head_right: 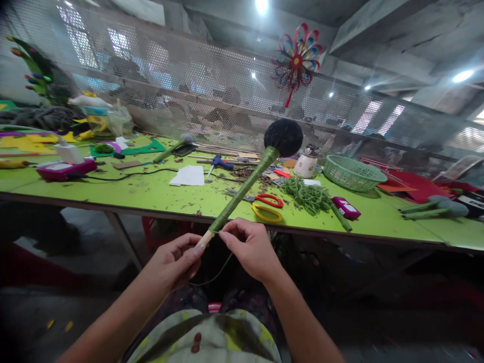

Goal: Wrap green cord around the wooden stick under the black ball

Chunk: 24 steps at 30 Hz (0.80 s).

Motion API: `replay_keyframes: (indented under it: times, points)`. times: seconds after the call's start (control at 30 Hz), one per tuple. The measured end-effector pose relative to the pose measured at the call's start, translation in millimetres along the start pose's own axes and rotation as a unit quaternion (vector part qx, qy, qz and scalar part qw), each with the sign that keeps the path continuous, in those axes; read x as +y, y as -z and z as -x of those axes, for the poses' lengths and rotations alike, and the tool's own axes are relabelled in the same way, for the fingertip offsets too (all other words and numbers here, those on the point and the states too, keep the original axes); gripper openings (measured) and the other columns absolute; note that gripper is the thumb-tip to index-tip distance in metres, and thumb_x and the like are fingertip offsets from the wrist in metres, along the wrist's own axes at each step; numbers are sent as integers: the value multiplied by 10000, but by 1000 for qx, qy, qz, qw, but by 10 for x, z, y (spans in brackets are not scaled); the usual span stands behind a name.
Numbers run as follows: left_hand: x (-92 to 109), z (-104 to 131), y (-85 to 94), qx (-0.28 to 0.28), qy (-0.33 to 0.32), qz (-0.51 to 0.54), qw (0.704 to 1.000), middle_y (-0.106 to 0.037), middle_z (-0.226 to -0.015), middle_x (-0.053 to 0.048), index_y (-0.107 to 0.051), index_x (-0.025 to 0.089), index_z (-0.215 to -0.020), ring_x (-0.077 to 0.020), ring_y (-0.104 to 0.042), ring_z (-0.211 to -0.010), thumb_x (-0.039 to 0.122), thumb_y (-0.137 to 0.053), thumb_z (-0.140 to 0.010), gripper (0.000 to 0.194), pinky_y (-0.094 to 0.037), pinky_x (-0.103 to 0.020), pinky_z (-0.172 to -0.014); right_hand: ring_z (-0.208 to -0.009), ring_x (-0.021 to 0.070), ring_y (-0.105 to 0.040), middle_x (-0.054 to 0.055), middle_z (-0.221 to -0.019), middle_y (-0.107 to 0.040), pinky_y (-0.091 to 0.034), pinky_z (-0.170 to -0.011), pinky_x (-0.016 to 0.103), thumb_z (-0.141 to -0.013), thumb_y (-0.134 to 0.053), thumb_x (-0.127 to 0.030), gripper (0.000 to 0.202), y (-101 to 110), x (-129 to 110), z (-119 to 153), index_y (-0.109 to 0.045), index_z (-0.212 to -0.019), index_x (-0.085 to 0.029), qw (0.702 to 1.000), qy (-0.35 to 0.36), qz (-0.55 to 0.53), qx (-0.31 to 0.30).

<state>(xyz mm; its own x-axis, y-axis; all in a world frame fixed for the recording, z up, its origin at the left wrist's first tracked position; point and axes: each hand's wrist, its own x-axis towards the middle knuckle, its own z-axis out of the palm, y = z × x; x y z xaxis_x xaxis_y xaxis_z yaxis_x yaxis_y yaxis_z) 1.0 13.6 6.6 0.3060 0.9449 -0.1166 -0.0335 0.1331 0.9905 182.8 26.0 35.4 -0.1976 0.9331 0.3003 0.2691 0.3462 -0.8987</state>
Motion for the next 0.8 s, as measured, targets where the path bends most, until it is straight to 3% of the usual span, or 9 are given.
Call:
replay_keyframes:
  times: [0.23, 0.43, 0.8]
  points:
    - [46, 43, -7, -61, 22, 57, 996, -438, -459, 89, -539, 181, -915, -10, -242, -311, 423, -549, -827, 258, -146, -123, -318, -547, 88, -414, -18, -608, -526, -328, -508, 211, -773, -640, -239, 116, -24, 32, 18, -622, -723, -135, 998, -3, -62, -9]
    - [68, 49, -8, -56, 24, 58, 996, -472, -475, 73, -531, 170, -875, -6, -274, -307, 412, -540, -836, 244, -160, -126, -322, -538, 85, -422, -15, -602, -540, -328, -499, 208, -763, -649, -225, 107, -59, 30, 27, -628, -714, -132, 997, 3, -71, 6]
    - [21, 33, 21, -114, 30, 125, 985, -517, -483, 57, -532, 161, -872, 5, -215, -284, 397, -487, -875, 241, -116, -152, -325, -489, 66, -380, -39, -562, -507, -294, -457, 194, -743, -678, -282, 165, -132, 147, 22, -615, -698, -136, 991, -15, -129, 25]
